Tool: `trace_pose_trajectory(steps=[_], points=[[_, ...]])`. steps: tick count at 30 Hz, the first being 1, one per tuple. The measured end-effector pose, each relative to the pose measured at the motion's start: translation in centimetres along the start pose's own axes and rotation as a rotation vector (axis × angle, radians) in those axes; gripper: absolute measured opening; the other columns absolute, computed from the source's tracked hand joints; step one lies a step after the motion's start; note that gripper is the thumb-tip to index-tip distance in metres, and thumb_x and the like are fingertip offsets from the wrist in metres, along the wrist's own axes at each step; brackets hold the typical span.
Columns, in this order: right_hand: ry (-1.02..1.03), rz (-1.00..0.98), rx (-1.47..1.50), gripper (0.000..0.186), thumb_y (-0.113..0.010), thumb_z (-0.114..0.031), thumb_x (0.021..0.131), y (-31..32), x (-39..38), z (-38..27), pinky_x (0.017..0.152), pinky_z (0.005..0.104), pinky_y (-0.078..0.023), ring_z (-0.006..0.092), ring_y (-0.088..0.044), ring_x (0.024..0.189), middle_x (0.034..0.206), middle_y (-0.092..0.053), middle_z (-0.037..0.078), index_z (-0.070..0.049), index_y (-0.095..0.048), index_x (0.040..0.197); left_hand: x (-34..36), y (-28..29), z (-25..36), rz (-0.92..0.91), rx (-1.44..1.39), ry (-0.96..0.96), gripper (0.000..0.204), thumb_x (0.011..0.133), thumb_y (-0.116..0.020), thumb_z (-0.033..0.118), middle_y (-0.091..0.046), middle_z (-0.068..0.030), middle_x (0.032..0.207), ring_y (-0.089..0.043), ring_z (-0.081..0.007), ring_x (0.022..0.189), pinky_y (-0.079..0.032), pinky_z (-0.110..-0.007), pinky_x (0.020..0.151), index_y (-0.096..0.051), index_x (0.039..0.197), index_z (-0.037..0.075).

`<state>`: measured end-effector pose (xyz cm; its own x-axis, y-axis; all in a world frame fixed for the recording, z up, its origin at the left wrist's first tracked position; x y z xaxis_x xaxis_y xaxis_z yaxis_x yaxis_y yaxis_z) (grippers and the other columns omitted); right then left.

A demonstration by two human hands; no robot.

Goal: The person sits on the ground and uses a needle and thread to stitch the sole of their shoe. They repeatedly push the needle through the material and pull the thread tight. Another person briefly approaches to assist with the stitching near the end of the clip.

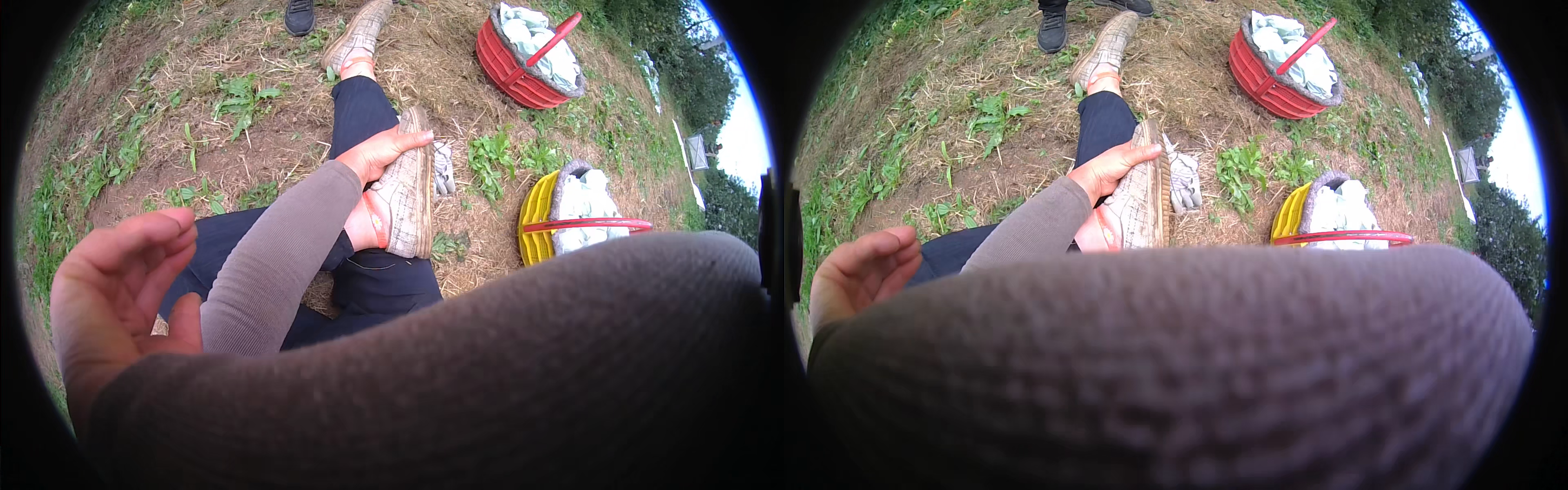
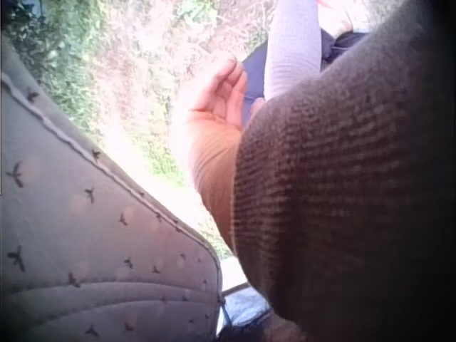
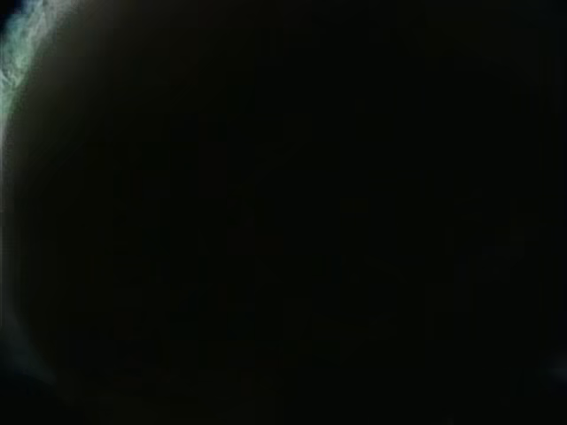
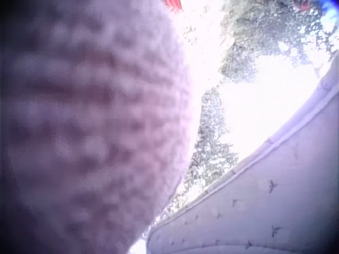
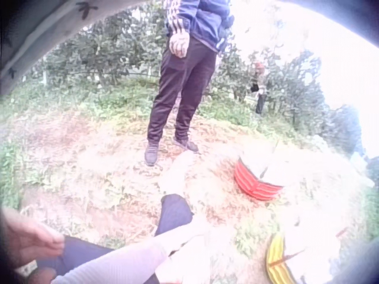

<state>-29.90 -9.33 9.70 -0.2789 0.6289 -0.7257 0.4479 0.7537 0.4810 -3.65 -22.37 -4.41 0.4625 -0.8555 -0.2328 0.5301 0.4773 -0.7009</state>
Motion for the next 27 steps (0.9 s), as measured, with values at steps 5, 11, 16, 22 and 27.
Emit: trace_pose_trajectory(steps=[5,11,16,22,27], points=[[0.075,-0.006,-0.005,0.012,-0.072,-0.017,0.084,-0.3,1.1,-1.8,0.070,0.0375,-0.057,0.0277,-0.072,0.077,0.082,-0.073,0.010,-0.008,-0.078,0.090,0.8,0.1,-0.6,-0.031,0.014,0.018,0.076,0.088,-0.084,0.034,-0.070,-0.0118,0.114,-0.071,-0.0226,0.099,-0.060,-0.042,0.087,-0.044,0.146,0.003],[0.090,-0.021,-0.067,0.011,-0.071,-0.016,0.084,0.8,1.9,-1.8,0.070,0.0373,-0.057,0.0276,-0.072,0.077,0.081,-0.072,0.010,-0.008,-0.078,0.089,-0.4,-0.8,-0.4,-0.108,-0.022,0.039,0.071,0.088,-0.084,0.033,-0.071,-0.0115,0.113,-0.071,-0.0224,0.098,-0.060,-0.041,0.086,-0.049,0.142,0.004],[-0.038,-0.060,-0.137,0.011,-0.071,-0.016,0.085,2.5,0.5,0.4,0.070,0.0371,-0.057,0.0275,-0.072,0.076,0.081,-0.072,0.010,-0.008,-0.077,0.088,-2.2,-1.3,-0.3,-0.088,-0.064,-0.004,0.067,0.088,-0.084,0.033,-0.071,-0.0110,0.112,-0.072,-0.0219,0.096,-0.061,-0.041,0.085,-0.051,0.139,0.005],[-0.521,0.096,-0.133,0.011,-0.071,-0.016,0.085,6.5,-6.7,6.8,0.070,0.0369,-0.057,0.0274,-0.072,0.076,0.080,-0.072,0.011,-0.008,-0.077,0.088,-2.4,-1.0,0.1,-0.068,-0.054,-0.013,0.063,0.088,-0.084,0.032,-0.072,-0.0104,0.110,-0.072,-0.0212,0.093,-0.061,-0.040,0.084,-0.053,0.136,0.005],[-1.003,0.650,-0.034,0.011,-0.072,-0.010,0.082,7.6,-20.2,10.5,0.073,0.0385,-0.057,0.0271,-0.072,0.077,0.082,-0.073,0.013,-0.003,-0.076,0.090,-1.4,-0.2,0.7,-0.046,-0.075,-0.051,0.059,0.088,-0.084,0.031,-0.073,-0.0099,0.109,-0.073,-0.0207,0.092,-0.061,-0.040,0.082,-0.055,0.133,0.005]])
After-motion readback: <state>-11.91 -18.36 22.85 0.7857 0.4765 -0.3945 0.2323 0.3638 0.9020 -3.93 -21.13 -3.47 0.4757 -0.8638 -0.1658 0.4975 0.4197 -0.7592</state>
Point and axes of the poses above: each hand's wrist, its own x-axis towards the middle knuckle, its own y-axis out of the back of the hand, z = x × y, the point moved 7 cm from there along x, towards the middle knuckle
